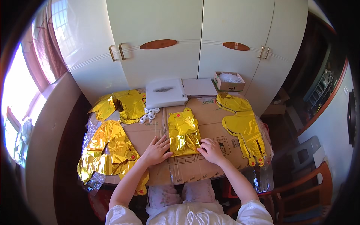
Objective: Fold gold-colored foil balloons and prepare them for packaging.
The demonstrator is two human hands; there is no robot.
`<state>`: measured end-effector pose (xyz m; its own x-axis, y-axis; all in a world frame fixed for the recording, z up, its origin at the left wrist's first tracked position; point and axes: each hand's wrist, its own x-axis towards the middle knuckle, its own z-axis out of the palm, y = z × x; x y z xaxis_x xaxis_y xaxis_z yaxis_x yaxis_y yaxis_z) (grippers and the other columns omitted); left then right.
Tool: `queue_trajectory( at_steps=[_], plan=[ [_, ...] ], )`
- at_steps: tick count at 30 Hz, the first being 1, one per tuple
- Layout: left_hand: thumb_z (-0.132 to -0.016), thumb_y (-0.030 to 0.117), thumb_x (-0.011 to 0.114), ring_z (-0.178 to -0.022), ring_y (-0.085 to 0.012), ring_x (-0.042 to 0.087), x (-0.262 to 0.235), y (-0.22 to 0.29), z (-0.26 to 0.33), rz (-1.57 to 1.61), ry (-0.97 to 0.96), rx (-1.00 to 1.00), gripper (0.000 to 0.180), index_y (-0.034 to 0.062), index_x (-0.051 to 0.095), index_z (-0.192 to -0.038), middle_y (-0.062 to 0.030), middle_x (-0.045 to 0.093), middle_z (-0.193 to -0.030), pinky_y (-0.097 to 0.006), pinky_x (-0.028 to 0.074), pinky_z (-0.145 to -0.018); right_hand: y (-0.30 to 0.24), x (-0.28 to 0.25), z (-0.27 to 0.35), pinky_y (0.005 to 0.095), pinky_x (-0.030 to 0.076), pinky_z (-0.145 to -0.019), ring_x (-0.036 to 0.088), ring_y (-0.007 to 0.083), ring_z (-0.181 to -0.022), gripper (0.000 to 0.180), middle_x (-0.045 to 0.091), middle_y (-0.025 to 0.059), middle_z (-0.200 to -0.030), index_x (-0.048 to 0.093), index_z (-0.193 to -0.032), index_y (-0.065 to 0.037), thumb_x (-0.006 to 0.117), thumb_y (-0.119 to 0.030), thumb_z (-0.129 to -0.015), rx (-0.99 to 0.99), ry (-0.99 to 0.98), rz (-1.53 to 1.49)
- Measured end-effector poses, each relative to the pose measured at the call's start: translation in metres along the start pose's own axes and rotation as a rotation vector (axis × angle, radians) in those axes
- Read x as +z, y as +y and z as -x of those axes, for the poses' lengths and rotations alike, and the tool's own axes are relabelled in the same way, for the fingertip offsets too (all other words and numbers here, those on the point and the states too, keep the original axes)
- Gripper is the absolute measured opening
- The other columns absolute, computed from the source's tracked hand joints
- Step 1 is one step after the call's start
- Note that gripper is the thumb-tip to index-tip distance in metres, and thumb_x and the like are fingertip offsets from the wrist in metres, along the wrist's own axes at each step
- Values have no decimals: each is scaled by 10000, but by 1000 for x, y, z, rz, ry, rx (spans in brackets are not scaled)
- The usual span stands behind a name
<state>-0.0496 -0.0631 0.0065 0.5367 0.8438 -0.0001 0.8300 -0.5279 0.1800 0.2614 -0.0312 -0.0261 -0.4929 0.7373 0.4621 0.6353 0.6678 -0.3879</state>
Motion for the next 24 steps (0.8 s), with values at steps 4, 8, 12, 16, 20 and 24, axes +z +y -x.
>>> queue_trajectory(
  at_steps=[4,8,12,16,20,24],
  plan=[
    [-972,529,402,-1461,-294,216,5,-2,1,27,64,26,660,8,470,-1371,-119,388,-1505,-527,149,-1174,1,-4,-3,432,430,-897,582,307,-1029,253,628,106,-1036,601,-802,-34,657,-270,-873,-65,-61,-115],
    [-953,564,421,-1461,-295,215,5,0,1,-7,47,23,701,17,454,-1390,-114,384,-1510,-525,152,-1175,7,-11,-9,478,412,-976,584,327,-1039,244,631,121,-1044,601,-859,-34,639,-274,-884,-86,-211,-185],
    [-943,581,429,-1462,-292,213,4,3,3,-10,53,21,728,30,426,-1419,-110,372,-1518,-523,144,-1177,11,-18,-18,497,378,-1054,572,359,-1016,247,607,141,-1002,566,-891,-25,624,-265,-895,-122,-348,-245],
    [-946,577,428,-1463,-294,210,2,6,2,-9,42,12,720,41,422,-1426,-109,363,-1524,-524,132,-1179,17,-17,-21,521,330,-1106,563,351,-1107,227,607,149,-1017,569,-904,-32,618,-254,-891,-201,-321,-214],
    [-964,540,421,-1463,-305,209,4,7,1,76,58,-29,635,72,484,-1389,-110,366,-1523,-553,120,-1170,19,-12,-18,527,330,-1103,555,332,-1158,231,616,153,-1013,584,-902,-37,628,-263,-878,-194,-305,-198],
    [-972,491,446,-1454,-322,229,13,13,-4,170,99,-146,527,97,591,-1291,-107,398,-1503,-588,125,-1152,18,-11,-17,522,331,-1105,549,324,-1167,223,617,153,-1011,586,-897,-38,633,-254,-867,-198,-278,-183]
  ],
)
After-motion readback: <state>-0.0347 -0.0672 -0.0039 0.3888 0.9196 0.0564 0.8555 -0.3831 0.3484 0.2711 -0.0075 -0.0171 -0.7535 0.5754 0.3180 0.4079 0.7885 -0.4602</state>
